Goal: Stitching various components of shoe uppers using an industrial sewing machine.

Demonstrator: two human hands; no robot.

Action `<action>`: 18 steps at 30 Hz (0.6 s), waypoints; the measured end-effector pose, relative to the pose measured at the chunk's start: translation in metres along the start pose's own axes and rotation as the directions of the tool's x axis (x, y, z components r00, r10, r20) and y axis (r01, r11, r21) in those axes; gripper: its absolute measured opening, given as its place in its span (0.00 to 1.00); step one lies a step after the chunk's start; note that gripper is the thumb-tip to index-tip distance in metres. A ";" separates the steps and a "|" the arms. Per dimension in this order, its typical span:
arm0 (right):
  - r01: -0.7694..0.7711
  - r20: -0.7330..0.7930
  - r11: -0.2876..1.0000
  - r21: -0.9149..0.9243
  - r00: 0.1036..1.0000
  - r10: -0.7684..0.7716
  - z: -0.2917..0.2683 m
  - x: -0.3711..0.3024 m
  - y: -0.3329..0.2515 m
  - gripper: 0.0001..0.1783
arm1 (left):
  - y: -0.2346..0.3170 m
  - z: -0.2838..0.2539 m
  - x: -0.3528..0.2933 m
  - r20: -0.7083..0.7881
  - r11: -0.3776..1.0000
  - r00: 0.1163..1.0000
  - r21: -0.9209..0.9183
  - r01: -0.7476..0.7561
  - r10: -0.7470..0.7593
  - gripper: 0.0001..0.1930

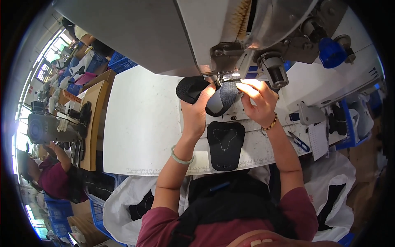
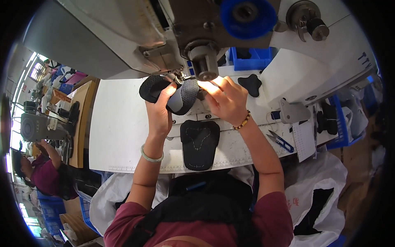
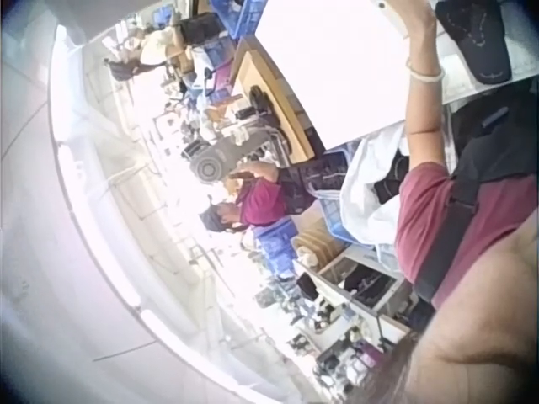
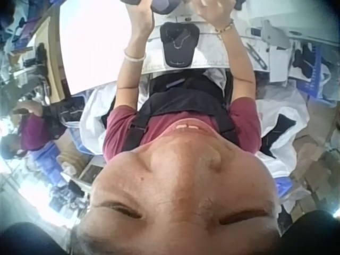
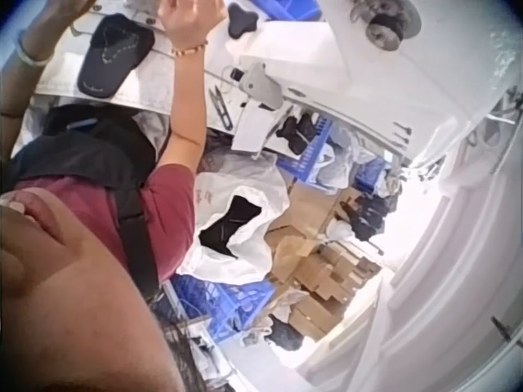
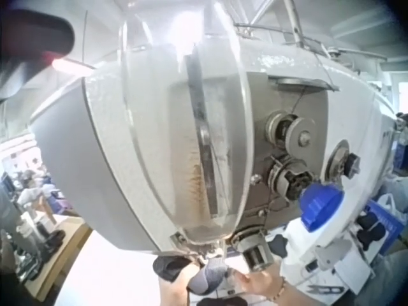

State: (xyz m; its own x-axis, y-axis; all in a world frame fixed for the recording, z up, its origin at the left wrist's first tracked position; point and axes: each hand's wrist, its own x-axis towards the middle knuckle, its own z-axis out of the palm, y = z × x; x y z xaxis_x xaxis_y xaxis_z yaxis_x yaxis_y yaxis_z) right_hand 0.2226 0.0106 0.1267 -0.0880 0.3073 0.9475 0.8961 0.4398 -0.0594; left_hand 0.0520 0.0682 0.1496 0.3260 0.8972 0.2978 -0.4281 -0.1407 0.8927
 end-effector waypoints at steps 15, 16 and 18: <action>0.070 -0.032 0.997 -0.016 0.997 -0.070 0.002 0.005 -0.009 0.19 | -0.002 0.016 -0.016 -0.171 0.993 0.983 -0.107 0.055 -0.073 0.06; 0.052 -0.003 0.999 0.003 0.999 -0.052 0.000 0.006 -0.012 0.19 | -0.002 0.015 -0.016 -0.170 0.993 0.983 -0.106 0.050 -0.068 0.06; 0.032 0.023 0.999 0.011 0.999 -0.032 -0.002 0.008 -0.011 0.18 | -0.003 0.017 -0.015 -0.166 0.999 0.986 -0.037 -0.029 0.023 0.07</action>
State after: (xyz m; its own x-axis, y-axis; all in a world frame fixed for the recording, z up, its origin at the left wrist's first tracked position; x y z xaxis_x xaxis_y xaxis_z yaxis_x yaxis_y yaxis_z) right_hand 0.2124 0.0066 0.1351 -0.1269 0.3125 0.9414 0.8880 0.4587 -0.0325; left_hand 0.0631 0.0478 0.1482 0.1714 0.9509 0.2577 -0.4682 -0.1516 0.8705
